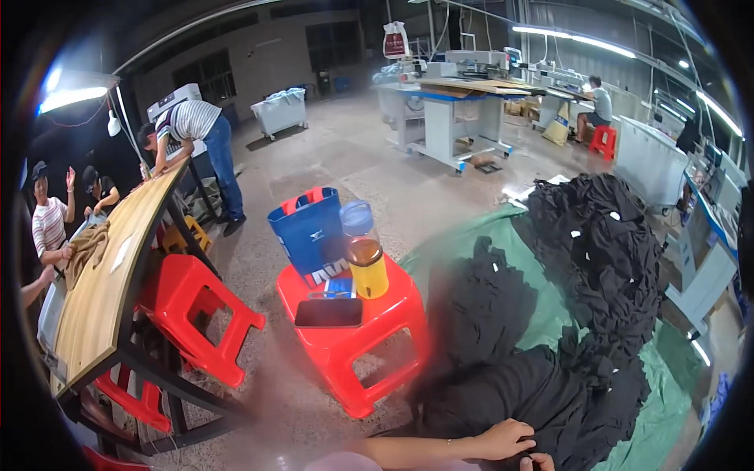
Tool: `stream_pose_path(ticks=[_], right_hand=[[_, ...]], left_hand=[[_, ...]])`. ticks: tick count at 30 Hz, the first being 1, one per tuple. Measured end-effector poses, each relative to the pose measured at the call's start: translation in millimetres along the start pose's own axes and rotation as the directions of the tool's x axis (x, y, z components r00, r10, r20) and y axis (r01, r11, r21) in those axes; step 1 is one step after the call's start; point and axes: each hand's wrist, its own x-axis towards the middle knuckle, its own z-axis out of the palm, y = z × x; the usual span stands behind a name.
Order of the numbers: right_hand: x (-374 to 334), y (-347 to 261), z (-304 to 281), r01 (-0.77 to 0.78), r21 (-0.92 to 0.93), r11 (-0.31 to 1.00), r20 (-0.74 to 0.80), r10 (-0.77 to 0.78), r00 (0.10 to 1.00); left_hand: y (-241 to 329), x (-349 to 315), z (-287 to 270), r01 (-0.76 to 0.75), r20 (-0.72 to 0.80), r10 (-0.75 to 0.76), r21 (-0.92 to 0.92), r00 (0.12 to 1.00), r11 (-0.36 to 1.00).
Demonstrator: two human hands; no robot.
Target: Inspecting and cleaning loose threads or stickers from black fabric garment pieces in a factory.
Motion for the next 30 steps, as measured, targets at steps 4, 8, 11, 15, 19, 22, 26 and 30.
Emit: stream_pose_path(ticks=[4, 8, 11, 15, 19, 22, 26, 30], right_hand=[[1, 5, 3, 0.036, 0.002, 0.999, 0.118, -0.036, 0.992], [2, 12, -3, -0.056, 0.199, 0.978, 0.027, 0.052, 0.998], [1, 18, -1, -0.139, 0.319, 0.938, 0.002, 0.146, 0.989], [0, 16, 5, -0.088, 0.303, 0.949, 0.078, 0.067, 0.995], [7, 8, 4, 0.047, -0.004, 0.999, 0.129, -0.046, 0.991], [1, 14, 3, 0.052, -0.14, 0.989, 0.081, -0.041, 0.996], [1, 22, 7, -0.074, 0.203, 0.976, 0.132, 0.047, 0.99], [10, 19, 7, -0.1, 0.225, 0.969, 0.136, 0.07, 0.988]], left_hand=[[-8, 4, 4, -0.01, -0.06, 0.005, -0.081, 0.998, 0.997], [3, -4, -8, -0.034, -0.105, 0.014, -0.192, 0.994, 0.981], [-5, -11, -2, 0.026, -0.071, -0.041, -0.196, 0.997, 0.98], [-15, -12, -1, 0.022, -0.145, -0.049, -0.18, 0.988, 0.983], [-32, -18, 0, 0.039, -0.216, -0.07, -0.144, 0.974, 0.989], [-28, -22, 4, 0.056, -0.266, -0.1, -0.17, 0.959, 0.984], [-22, -19, 1, 0.117, -0.254, -0.155, -0.16, 0.955, 0.98], [-25, -16, 1, 0.064, -0.28, -0.112, -0.177, 0.953, 0.982]])
